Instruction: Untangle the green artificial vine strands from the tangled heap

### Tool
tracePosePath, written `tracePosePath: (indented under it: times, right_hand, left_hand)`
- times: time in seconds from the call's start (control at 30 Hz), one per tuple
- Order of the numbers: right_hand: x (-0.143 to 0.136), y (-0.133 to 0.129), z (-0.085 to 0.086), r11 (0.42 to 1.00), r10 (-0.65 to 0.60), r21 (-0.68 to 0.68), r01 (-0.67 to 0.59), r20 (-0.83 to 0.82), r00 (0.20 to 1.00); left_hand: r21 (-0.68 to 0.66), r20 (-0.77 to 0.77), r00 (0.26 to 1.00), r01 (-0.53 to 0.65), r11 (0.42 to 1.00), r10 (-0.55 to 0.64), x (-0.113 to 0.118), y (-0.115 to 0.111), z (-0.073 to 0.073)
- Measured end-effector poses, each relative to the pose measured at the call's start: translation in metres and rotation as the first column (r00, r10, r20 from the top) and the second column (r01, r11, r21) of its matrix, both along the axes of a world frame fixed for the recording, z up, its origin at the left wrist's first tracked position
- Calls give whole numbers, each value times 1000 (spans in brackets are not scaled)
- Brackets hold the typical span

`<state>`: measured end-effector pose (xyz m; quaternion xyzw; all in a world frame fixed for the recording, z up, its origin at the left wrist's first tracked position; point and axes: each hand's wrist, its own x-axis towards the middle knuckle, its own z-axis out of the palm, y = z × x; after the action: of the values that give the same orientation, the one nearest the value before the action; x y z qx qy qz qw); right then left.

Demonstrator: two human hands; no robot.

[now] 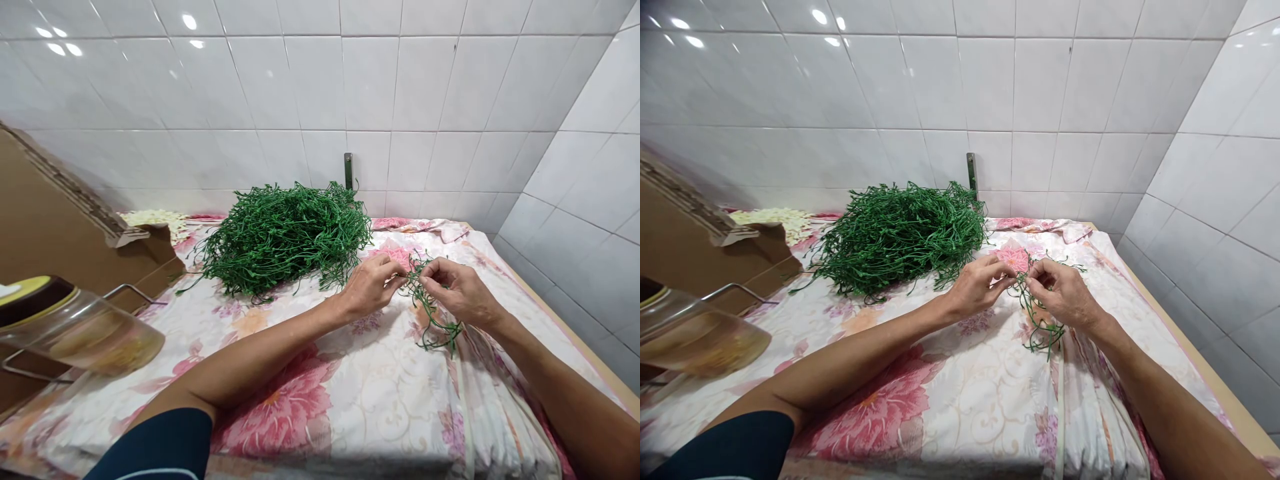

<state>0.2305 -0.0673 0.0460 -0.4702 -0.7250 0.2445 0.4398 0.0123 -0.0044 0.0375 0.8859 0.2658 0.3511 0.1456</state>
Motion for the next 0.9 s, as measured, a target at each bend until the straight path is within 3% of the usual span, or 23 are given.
tracePosePath:
  times: [0.13, 0.27, 0.4, 0.6, 0.7, 0.83, 0.9]
  right_hand:
    - [2, 1, 0, 999, 26, -42, -28, -43, 999]
    - [3, 3, 0, 998, 33, -49, -36, -50, 998]
    - [3, 3, 0, 997, -23, -72, 19, -54, 998]
    - [0, 0, 1, 998, -61, -24, 59, -50, 997]
    - [-4, -3, 1, 994, -98, 50, 97, 14, 995]
    - [-7, -6, 1, 969, -155, 217, 122, 143, 978]
    - [-7, -5, 0, 952, -171, 286, 112, 193, 966]
  left_hand:
    - [152, -48, 999, -8, 988, 16, -1, -2, 5]
    - [150, -56, 994, 104, 983, -96, 0, -6, 15]
    - [-40, 42, 986, 164, 986, -162, 2, -12, 21]
    - [-372, 114, 991, 111, 922, -74, 3, -18, 24]
    - [-535, 163, 986, 113, 837, -29, 3, -14, 24]
    - [-762, 185, 982, 166, 626, -36, 1, -5, 27]
    - [-810, 158, 985, 167, 561, -66, -2, -2, 31]
